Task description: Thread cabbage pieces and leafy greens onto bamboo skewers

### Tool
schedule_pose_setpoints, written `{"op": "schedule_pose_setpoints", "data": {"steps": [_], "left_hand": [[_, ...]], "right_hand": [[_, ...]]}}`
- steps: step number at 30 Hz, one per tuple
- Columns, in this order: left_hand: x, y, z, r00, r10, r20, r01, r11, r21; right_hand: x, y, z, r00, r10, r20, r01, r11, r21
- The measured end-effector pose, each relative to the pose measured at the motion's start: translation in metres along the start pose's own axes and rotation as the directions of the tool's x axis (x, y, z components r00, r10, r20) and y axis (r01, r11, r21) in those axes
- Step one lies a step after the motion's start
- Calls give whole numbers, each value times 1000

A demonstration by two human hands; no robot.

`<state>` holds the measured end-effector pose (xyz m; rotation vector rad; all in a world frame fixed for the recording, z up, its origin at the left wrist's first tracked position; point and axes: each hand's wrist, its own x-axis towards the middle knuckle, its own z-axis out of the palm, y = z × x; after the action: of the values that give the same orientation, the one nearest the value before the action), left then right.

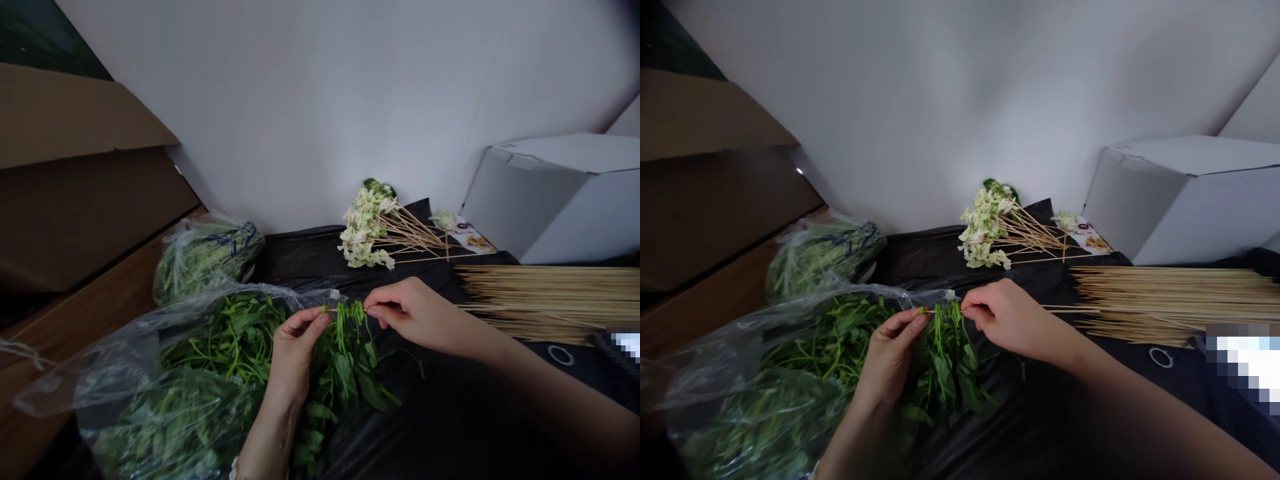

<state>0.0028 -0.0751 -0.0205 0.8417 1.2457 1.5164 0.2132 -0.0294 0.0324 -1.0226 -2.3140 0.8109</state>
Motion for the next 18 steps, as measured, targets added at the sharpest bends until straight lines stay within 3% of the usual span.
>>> {"op": "schedule_pose_setpoints", "data": {"steps": [6, 18], "left_hand": [[1, -2, -2, 1000, 11, -13, -11, 998, 57], [1, 2, 2, 986, -150, 71, 162, 964, -211]], "right_hand": [[-1, 0, 4, 1000, -15, -8, 15, 999, -36], [2, 4, 10, 1000, -14, 1, 14, 995, 97]]}}
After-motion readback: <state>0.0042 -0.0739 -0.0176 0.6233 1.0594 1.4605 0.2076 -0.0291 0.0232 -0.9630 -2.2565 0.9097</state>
